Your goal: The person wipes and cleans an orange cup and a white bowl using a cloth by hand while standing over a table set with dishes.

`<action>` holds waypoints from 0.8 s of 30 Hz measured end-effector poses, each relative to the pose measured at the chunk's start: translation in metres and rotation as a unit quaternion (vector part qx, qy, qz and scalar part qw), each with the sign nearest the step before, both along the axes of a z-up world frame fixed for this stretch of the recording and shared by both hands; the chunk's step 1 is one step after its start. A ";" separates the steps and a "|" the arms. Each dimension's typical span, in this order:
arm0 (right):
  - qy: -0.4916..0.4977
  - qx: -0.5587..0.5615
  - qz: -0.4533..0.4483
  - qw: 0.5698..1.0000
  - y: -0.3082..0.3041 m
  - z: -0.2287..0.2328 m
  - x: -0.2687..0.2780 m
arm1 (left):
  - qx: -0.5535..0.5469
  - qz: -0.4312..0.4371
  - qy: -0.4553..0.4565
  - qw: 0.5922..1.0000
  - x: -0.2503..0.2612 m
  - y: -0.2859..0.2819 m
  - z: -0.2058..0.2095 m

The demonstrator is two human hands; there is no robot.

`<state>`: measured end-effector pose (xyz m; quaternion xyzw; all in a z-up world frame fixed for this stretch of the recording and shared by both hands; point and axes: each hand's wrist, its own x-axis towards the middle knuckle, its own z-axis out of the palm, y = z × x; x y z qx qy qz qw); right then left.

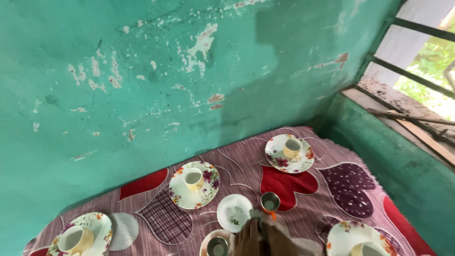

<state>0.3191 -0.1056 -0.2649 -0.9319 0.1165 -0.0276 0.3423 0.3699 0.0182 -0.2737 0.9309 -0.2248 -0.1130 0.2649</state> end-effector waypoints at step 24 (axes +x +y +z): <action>-0.119 0.099 0.212 0.965 0.017 0.028 -0.077 | -0.001 -0.009 0.004 1.000 -0.088 0.029 0.026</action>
